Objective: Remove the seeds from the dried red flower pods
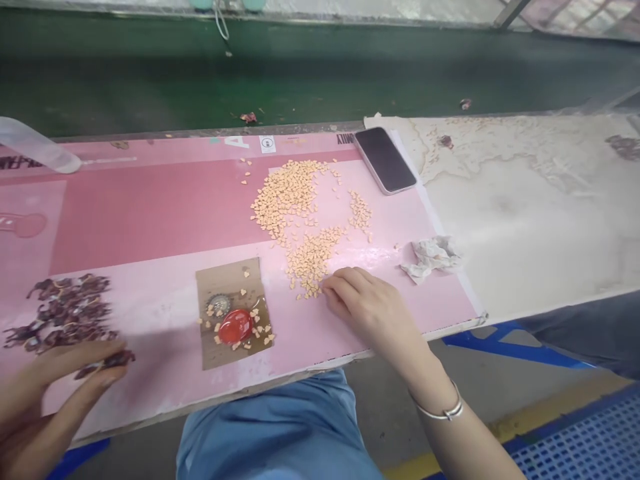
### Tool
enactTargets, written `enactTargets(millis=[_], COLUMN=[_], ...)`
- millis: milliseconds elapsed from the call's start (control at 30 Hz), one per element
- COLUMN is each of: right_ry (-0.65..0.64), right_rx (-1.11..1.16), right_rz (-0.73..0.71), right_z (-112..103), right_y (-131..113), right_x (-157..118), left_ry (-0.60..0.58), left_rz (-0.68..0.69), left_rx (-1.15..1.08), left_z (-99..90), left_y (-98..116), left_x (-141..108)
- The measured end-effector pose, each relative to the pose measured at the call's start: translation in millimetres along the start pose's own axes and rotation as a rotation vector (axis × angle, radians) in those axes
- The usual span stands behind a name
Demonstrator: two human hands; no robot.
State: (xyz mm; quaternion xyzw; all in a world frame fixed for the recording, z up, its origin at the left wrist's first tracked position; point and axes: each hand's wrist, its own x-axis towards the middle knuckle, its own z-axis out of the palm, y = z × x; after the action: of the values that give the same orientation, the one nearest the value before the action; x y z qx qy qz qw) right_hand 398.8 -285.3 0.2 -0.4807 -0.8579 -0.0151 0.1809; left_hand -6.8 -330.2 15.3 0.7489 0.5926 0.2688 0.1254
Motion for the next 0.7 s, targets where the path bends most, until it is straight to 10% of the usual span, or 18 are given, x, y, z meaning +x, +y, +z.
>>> enactTargets(millis=[367, 700], right_ry=[0.29, 0.254], right_rx=[0.708, 0.846], right_rz=[-0.11, 0.024], right_z=[-4, 5], right_y=[-111, -116], right_x=[37, 39], left_ry=[-0.031, 0.144], left_rz=[0.109, 0.056], left_rx=[-0.552, -0.588], left_z=[35.5, 49.5], left_y=[95, 102], left_x=[17, 12])
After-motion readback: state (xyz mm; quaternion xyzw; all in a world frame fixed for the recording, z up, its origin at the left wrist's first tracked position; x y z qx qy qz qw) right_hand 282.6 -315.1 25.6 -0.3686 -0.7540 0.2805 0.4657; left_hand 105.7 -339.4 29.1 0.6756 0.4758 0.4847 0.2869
